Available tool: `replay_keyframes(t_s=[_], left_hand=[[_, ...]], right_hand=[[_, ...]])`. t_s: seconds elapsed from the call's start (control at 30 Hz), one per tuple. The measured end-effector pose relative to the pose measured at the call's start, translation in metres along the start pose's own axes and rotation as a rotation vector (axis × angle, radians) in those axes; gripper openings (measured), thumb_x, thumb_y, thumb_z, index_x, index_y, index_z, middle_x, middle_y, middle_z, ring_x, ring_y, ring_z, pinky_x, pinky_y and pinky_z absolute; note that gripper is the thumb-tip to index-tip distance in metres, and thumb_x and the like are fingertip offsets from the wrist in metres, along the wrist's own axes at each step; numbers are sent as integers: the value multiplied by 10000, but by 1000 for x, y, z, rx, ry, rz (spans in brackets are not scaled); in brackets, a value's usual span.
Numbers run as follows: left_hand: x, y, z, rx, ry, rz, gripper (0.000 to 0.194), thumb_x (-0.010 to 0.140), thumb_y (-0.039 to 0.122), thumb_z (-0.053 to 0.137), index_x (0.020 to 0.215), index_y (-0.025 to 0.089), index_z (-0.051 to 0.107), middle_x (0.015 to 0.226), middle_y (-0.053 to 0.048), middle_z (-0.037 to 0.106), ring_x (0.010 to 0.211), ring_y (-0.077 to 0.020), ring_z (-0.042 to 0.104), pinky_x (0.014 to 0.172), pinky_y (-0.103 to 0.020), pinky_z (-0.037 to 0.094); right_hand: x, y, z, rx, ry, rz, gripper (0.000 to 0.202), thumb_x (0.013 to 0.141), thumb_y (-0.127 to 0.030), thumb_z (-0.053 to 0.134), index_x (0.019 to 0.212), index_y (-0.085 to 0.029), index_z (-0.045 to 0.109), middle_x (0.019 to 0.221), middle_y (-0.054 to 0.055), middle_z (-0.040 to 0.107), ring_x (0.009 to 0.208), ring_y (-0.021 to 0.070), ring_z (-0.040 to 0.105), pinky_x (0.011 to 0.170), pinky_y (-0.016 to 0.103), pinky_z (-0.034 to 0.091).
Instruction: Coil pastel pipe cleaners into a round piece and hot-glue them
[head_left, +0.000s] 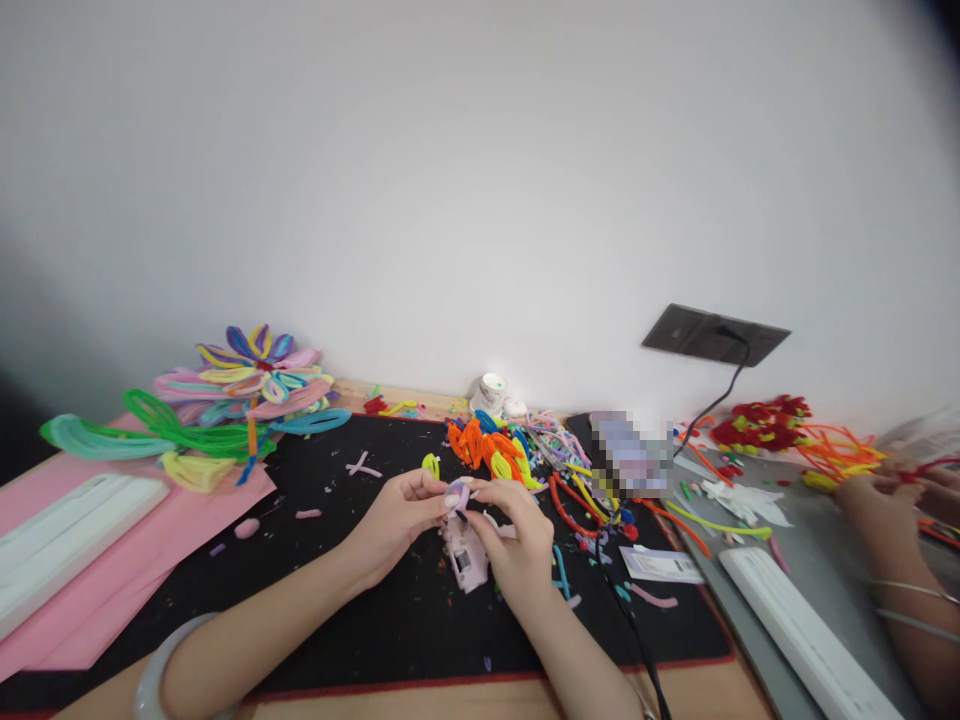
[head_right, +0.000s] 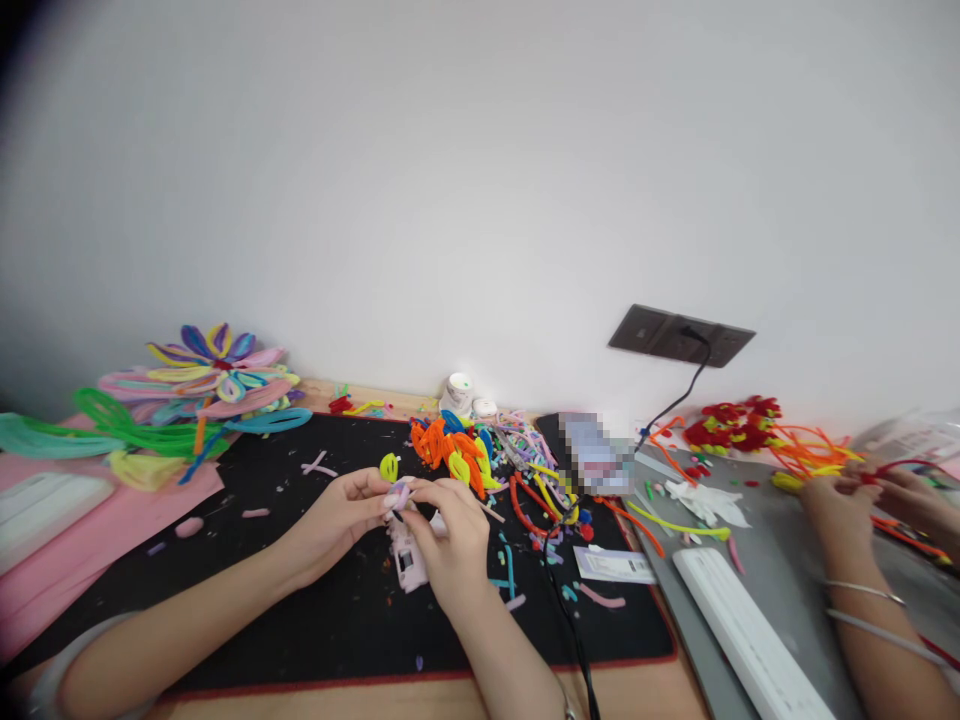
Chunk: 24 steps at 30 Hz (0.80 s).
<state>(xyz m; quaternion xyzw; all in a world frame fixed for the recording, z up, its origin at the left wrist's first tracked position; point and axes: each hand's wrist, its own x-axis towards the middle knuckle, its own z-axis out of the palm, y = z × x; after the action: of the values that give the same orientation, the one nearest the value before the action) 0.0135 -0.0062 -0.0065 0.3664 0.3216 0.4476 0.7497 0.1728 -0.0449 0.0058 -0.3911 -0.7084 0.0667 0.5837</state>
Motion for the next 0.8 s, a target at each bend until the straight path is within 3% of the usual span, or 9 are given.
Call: replay_keyframes(t_s=[0.27, 0.63, 0.8], left_hand=[[-1, 2, 2, -39, -12, 22, 259, 622, 243, 860, 707, 157, 631, 750, -10, 731, 668, -106, 628, 645, -225, 472], [0, 4, -2, -52, 25, 38, 201, 707, 245, 811, 769, 145, 649, 777, -21, 724, 704, -105, 658, 684, -208, 531], [0, 6, 0, -85, 43, 67, 217, 734, 205, 786, 860, 181, 611, 858, -21, 729, 775, -114, 678, 726, -212, 537]], right_hand=[[0, 1, -1, -3, -12, 39, 186, 833, -104, 656, 940, -254, 630, 968, 35, 740, 894, 195, 681, 790, 325, 553], [-7, 9, -5, 21, -62, 241, 268, 892, -122, 488, 1098, -240, 612, 1166, 81, 688, 1064, 224, 644, 852, 383, 532], [-6, 10, -2, 4, -34, 349, 313, 800, -132, 595, 1098, -228, 608, 1069, 77, 695, 861, 205, 648, 702, 326, 533]])
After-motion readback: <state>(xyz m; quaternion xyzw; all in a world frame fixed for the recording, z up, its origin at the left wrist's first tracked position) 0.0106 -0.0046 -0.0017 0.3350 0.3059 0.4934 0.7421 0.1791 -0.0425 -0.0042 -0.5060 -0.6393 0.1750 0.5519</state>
